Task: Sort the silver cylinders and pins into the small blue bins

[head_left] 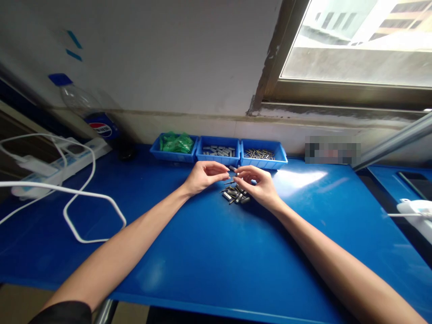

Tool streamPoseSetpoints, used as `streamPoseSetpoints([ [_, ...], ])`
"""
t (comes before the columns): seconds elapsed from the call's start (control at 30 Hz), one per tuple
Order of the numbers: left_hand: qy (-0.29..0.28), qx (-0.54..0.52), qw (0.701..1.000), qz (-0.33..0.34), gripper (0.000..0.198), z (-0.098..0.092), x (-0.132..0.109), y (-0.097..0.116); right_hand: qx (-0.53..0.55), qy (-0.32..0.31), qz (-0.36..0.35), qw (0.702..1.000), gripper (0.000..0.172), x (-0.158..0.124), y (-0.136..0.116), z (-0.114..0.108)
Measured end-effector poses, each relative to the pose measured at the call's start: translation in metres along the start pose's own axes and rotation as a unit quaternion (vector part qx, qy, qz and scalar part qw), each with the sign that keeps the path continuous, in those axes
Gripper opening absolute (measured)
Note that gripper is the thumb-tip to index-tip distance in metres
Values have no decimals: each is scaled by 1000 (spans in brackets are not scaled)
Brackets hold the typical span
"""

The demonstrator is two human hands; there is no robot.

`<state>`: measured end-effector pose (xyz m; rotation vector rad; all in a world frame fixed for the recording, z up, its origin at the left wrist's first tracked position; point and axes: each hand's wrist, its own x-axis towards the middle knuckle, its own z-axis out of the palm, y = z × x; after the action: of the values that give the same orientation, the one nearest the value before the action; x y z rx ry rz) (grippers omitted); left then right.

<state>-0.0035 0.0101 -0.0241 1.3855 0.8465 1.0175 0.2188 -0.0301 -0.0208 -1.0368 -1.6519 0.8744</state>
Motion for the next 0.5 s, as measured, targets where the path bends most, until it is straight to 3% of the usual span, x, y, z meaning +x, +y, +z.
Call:
streamPoseSetpoints([
  [0.27, -31, 35, 999, 21, 38, 4, -3, -2, 90, -12, 107, 990, 30, 3, -1, -4],
  [0.37, -12, 136, 988, 75, 27, 7, -4, -1, 113, 65, 109, 985, 30, 3, 1, -6],
  [0.5, -37, 297, 932, 203, 17, 8, -5, 1, 113, 175, 69, 976, 42, 3, 8, -7],
])
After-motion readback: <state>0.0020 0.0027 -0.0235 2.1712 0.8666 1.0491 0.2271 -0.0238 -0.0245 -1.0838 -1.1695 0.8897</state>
